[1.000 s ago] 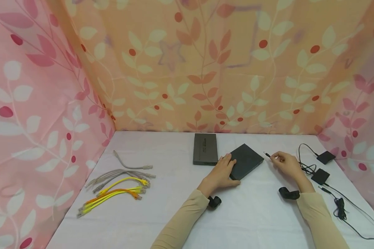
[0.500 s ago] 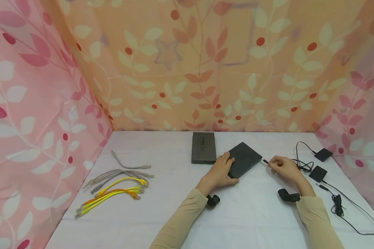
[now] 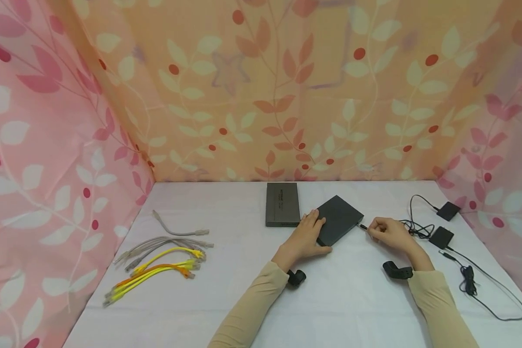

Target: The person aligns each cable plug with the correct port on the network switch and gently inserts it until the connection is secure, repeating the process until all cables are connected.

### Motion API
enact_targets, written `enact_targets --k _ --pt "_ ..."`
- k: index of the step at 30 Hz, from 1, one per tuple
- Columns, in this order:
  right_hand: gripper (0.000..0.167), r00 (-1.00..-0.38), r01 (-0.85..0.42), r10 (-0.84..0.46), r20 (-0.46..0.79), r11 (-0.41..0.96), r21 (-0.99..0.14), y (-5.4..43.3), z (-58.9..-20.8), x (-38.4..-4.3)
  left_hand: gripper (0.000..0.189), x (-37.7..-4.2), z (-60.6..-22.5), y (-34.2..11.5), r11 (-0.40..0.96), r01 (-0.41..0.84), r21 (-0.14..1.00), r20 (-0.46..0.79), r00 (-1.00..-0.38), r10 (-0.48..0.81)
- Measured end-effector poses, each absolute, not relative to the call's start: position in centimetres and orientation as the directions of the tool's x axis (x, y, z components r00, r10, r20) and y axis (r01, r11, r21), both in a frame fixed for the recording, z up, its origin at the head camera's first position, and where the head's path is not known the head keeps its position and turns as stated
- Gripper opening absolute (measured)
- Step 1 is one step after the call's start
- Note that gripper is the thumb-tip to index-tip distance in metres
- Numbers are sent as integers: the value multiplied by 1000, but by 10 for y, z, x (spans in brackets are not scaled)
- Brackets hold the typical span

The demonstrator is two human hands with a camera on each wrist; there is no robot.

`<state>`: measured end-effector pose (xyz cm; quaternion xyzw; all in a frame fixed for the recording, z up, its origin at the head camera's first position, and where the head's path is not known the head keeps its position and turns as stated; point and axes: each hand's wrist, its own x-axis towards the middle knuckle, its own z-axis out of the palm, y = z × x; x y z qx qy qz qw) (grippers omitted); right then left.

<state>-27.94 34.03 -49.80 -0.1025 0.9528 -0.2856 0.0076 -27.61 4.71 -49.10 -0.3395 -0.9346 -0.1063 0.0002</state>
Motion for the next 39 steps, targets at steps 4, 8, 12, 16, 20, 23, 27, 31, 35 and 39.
enact_targets --k 4,8,12,16,20,23,27,31,35,39 --pt "12 -980 -191 -192 56 819 -541 339 -499 -279 85 -277 -492 47 748 632 200 62 -770 635" --pt "9 -980 -190 -192 56 801 -567 339 -500 -279 85 -277 -491 47 753 627 201 56 -775 630" --pt "8 -980 -187 -194 51 795 -578 338 -499 -280 85 -278 -490 47 751 626 212 54 -774 630" --pt "8 -980 -186 -189 55 795 -577 336 -498 -281 86 -280 -491 48 751 626 210 52 -774 631" --pt "8 -979 -190 -192 60 781 -595 335 -500 -281 86 -280 -492 48 753 626 204 49 -775 631" --pt "10 -977 -202 -203 69 761 -616 334 -502 -280 84 -279 -491 49 751 629 202 53 -773 633" --pt "12 -974 -217 -207 92 744 -632 331 -503 -279 82 -279 -491 48 749 632 198 64 -771 634" --pt "12 -975 -218 -194 107 757 -615 328 -503 -278 80 -278 -490 49 748 634 198 66 -770 635" --pt "13 -977 -214 -179 118 776 -593 327 -503 -278 80 -277 -489 50 746 638 194 59 -766 640" --pt "12 -974 -227 -184 133 771 -594 325 -503 -280 79 -277 -488 50 751 635 182 61 -769 636"
